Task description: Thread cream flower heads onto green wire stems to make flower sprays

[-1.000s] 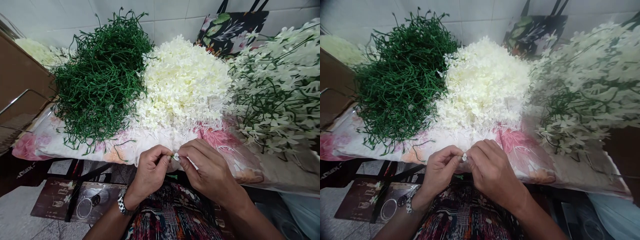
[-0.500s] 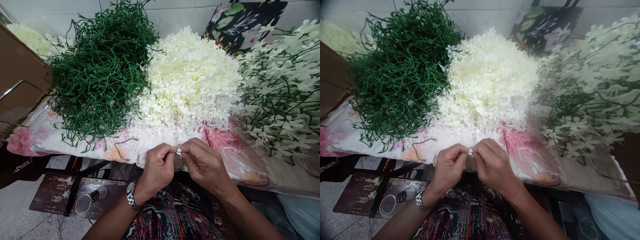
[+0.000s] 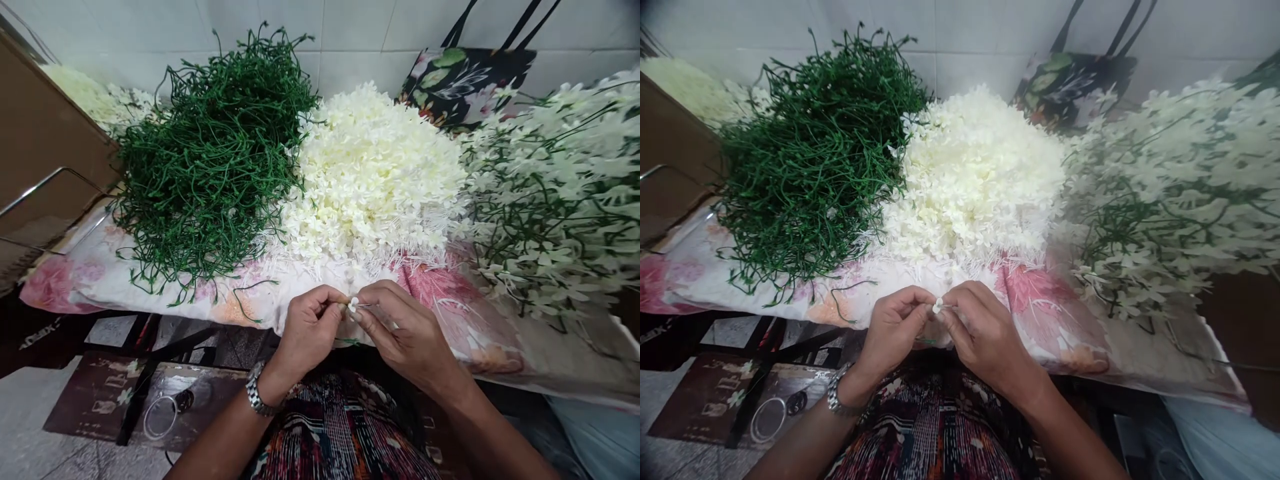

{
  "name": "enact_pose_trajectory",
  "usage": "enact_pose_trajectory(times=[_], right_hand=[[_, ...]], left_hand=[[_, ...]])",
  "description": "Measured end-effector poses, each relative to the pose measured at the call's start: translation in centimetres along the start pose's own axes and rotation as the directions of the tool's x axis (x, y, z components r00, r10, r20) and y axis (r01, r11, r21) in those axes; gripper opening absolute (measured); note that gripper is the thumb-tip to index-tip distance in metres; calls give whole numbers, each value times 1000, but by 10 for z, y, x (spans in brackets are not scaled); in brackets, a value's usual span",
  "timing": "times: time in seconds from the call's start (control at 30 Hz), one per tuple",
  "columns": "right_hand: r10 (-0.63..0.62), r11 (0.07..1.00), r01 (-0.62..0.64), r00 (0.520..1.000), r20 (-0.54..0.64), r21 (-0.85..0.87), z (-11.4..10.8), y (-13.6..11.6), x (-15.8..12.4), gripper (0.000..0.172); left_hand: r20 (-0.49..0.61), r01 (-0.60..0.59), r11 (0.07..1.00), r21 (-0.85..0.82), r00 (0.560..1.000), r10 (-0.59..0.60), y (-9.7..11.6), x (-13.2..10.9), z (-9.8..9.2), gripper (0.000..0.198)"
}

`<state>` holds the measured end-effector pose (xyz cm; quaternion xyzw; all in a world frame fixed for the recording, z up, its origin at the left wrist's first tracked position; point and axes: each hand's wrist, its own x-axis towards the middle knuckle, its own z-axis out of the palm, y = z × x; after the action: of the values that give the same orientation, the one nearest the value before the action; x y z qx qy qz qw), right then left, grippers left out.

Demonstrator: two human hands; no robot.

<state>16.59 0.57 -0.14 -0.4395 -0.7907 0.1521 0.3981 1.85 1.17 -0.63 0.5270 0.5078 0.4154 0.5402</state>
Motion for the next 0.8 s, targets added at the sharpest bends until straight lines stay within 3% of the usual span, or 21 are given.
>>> enact_pose_trajectory(times=[0.2,0.43,0.8], right_hand=[[-39,998,37,999,-32,-43,-16,-4,1,17],[-172,978,173,985,23,-117,-12,-1,4,14],[-185,975,186,982,21,-120,2,9,0,15]], left_hand=[[35,134,974,-182,991,-130,5,0,-4,7],[69,101,984,-150,993,-91,5,0,-3,5],[38,67,998,-14,997,-67,0,1,0,9]])
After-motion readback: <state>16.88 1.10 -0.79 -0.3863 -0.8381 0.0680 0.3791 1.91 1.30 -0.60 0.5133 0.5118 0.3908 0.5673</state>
